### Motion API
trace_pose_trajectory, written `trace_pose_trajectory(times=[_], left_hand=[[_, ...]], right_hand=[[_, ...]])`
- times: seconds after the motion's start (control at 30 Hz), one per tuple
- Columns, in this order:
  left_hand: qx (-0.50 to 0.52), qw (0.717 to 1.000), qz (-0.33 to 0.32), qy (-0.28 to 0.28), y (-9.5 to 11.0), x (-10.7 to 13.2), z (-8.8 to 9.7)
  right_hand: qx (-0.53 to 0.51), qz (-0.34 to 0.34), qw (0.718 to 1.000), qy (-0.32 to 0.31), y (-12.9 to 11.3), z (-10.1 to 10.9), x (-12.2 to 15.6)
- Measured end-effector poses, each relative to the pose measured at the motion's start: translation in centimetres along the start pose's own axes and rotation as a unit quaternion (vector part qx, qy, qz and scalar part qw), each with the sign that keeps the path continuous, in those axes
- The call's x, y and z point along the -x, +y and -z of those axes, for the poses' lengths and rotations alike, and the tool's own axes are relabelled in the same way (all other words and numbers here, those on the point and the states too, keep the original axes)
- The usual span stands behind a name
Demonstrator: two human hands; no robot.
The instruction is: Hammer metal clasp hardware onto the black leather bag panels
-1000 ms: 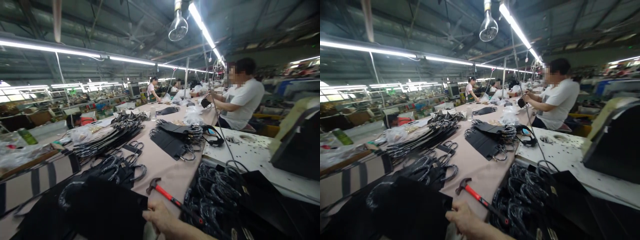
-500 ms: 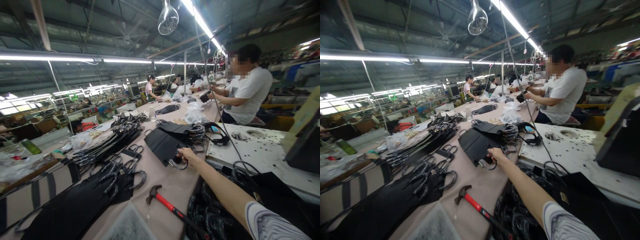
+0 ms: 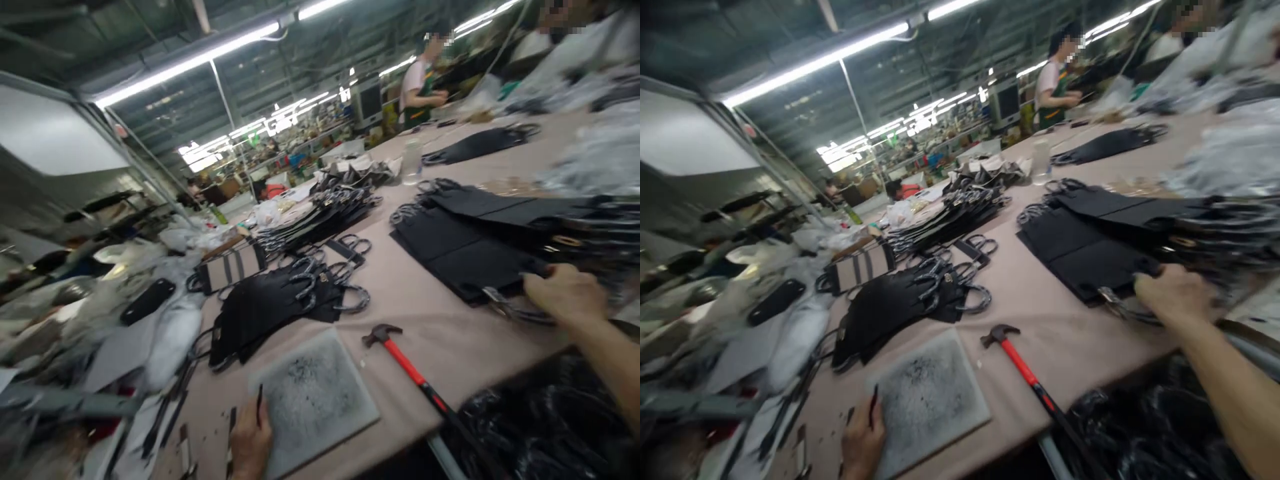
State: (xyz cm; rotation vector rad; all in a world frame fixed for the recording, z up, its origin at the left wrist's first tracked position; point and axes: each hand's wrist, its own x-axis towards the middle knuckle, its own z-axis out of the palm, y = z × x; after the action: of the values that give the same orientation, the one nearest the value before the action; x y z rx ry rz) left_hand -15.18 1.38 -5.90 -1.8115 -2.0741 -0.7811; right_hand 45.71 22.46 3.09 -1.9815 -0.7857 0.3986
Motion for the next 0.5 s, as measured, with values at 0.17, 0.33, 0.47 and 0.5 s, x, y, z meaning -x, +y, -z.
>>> trace_pose_trajectory(times=[0.17,0.33,0.47,0.5], left_hand=[[-0.006,1.000,-0.018,0.007,-0.9,0.0,-1.2],[-0.019,0.999,-0.039,0.008,-0.6,-0.1,-1.1],[-0.016,0.999,-0.032,-0.006,-0.3,-0.1,-0.8],[-0.016,0.999,-0.027,-0.009,-0.1,-0.1,-0.8]], right_hand=[[0.115,0.284,0.951,-0.031,-2.1,-5.0,5.4],[0.029,0.283,0.909,-0.305,-6.1,-16.4,16.2],[0.006,0.228,0.888,-0.400,-9.4,-24.8,21.9],[0.005,0.205,0.889,-0.410,-10.2,-26.5,22.5]])
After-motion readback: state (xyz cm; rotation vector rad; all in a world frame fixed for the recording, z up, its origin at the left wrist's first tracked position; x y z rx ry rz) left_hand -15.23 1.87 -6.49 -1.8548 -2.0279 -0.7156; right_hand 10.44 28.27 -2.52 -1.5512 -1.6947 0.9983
